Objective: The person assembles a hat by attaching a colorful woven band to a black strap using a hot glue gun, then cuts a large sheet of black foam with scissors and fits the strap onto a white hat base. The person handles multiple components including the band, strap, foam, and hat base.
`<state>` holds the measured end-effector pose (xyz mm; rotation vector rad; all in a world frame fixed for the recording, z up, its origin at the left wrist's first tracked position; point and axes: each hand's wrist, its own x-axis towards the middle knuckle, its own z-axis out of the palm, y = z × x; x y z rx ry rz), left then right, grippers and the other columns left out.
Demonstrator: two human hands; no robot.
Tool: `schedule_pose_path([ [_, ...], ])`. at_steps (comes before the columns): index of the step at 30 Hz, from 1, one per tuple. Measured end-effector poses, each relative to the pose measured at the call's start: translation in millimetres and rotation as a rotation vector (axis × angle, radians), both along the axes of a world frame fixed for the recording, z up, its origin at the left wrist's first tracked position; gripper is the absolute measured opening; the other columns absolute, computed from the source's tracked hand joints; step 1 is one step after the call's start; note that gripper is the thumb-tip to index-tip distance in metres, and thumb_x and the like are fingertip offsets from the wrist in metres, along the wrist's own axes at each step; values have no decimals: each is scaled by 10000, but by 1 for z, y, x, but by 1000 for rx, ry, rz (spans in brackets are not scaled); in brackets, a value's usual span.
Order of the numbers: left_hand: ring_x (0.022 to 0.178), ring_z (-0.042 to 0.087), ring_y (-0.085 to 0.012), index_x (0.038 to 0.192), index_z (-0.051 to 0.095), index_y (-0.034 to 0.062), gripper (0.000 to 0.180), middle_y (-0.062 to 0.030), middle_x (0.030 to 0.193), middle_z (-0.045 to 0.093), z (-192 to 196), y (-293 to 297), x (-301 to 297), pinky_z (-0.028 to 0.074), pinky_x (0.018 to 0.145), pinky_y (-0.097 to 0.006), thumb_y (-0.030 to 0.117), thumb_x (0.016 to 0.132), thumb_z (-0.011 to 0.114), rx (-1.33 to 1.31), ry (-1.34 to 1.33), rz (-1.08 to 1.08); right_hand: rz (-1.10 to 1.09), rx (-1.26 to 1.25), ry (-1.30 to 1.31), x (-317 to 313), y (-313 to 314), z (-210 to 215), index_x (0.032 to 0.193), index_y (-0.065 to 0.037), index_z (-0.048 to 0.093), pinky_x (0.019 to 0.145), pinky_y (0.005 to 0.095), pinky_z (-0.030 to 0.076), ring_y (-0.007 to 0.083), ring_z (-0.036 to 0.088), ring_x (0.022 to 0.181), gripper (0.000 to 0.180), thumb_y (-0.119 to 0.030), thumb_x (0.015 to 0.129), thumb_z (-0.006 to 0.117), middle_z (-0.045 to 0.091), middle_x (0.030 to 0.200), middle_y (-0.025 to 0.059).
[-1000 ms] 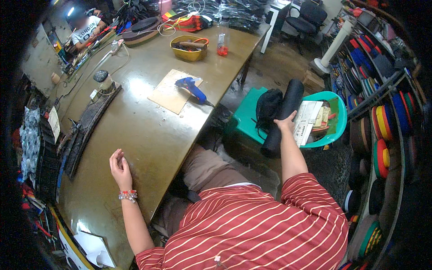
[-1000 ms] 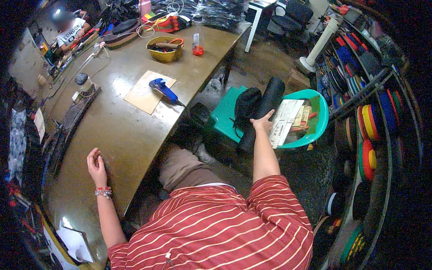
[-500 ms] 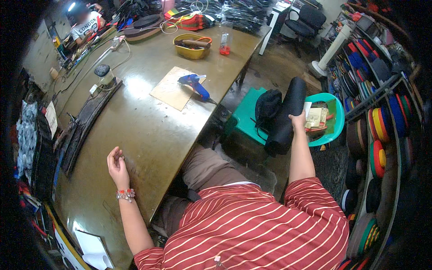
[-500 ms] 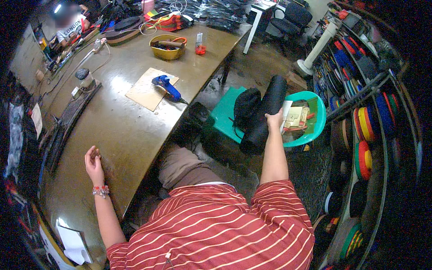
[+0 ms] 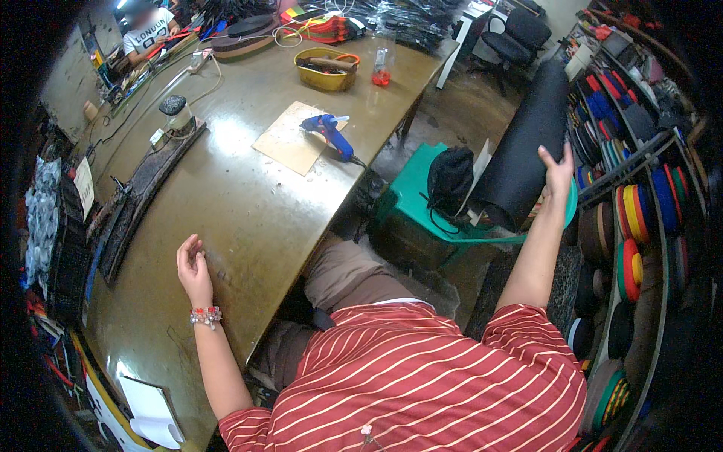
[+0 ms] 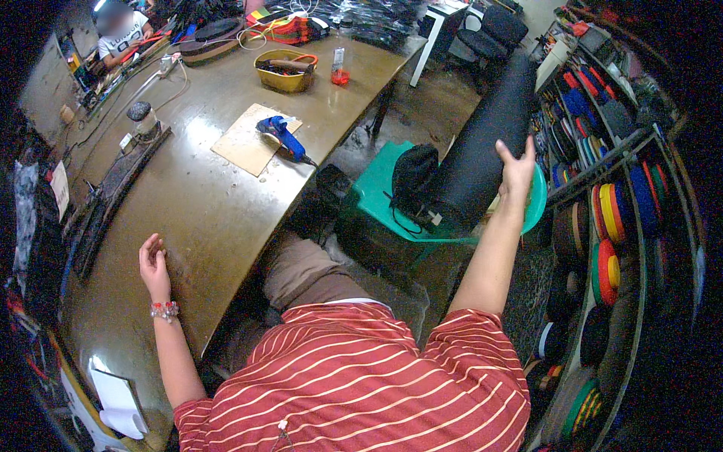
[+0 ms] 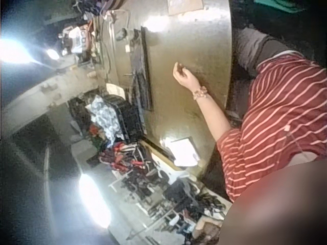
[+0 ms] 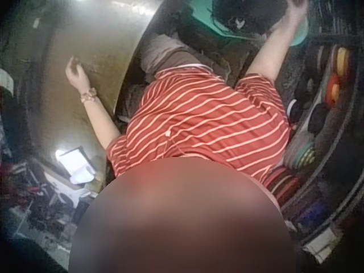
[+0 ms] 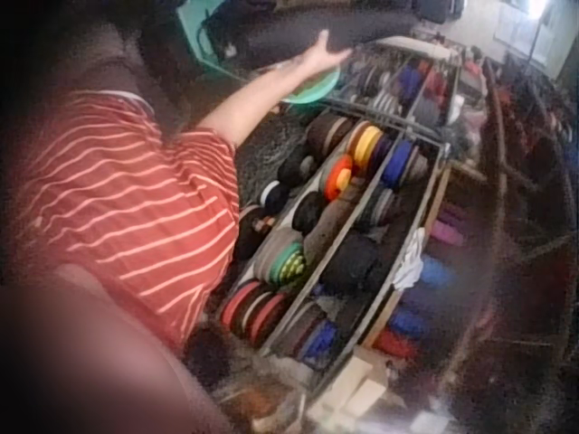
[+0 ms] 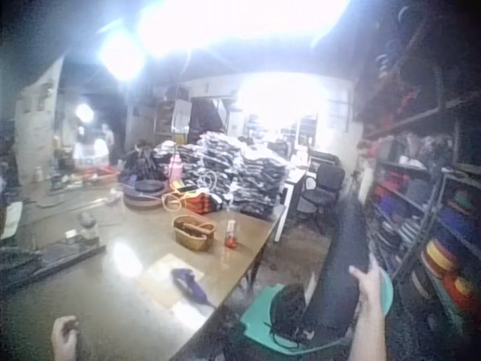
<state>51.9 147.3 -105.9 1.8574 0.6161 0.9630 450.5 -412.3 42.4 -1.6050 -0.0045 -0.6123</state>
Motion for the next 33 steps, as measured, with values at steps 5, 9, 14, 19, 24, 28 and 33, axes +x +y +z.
schedule_pose_path([
  [5, 1108, 552, -190, 1189, 537, 1, 328, -83, 1232, 519, 3, 0, 1, 448, 930, -297, -71, 887, 432, 3, 21, 2, 32, -419, -492, -80, 79, 97, 1391, -32, 372, 1032, 352, 355, 260, 472, 1216, 795, -38, 698, 761, 454, 1367, 176],
  [9, 1138, 529, -199, 1255, 495, 33, 365, -83, 1319, 475, 16, -7, 3, 442, 944, -325, 119, 904, 545, -135, -71, -84, 151, -591, -812, -142, 168, 102, 1345, -54, 447, 946, 367, 431, 289, 550, 1106, 713, -65, 693, 734, 539, 1286, 133],
  [14, 1213, 457, -243, 1372, 359, 96, 819, -70, 1404, 400, 29, -9, -9, 409, 970, -412, 629, 792, 581, -490, -659, -429, 623, -950, -1033, -225, 300, 34, 1274, -224, 536, 823, 448, 455, 327, 521, 1098, 437, -185, 841, 496, 510, 1254, 163],
  [19, 1042, 531, -215, 1289, 450, 141, 576, -34, 1252, 536, 22, 20, -28, 459, 793, -384, 438, 837, 649, -783, -492, -3, 1347, -779, -855, -229, 299, 3, 1157, -123, 604, 966, 491, 396, 309, 507, 1170, 463, -177, 711, 717, 529, 1267, 136],
  [24, 1043, 514, -184, 1388, 277, 139, 715, -29, 1222, 522, 4, 23, -30, 429, 812, -368, 277, 829, 702, -749, -454, 119, 186, -438, -456, -44, 166, -27, 1142, -42, 607, 923, 323, 441, 211, 581, 1035, 357, -124, 805, 693, 617, 1113, 116],
  [28, 1093, 512, -202, 1387, 299, 130, 664, -49, 1254, 515, 7, 21, -26, 430, 899, -387, 218, 848, 677, -754, -476, 81, -64, -811, 273, 22, 95, -163, 1409, -10, 270, 1057, 438, 315, 400, 363, 1275, 1061, -423, 599, 818, 383, 1366, 274],
  [33, 1117, 513, -211, 1358, 386, 130, 560, -48, 1267, 520, 19, 2, -34, 408, 960, -381, 186, 866, 645, -757, -497, 156, -59, -879, 461, 31, 85, -294, 1427, 55, 137, 1126, 423, 204, 397, 242, 1350, 1091, -360, 658, 789, 241, 1451, 285],
])
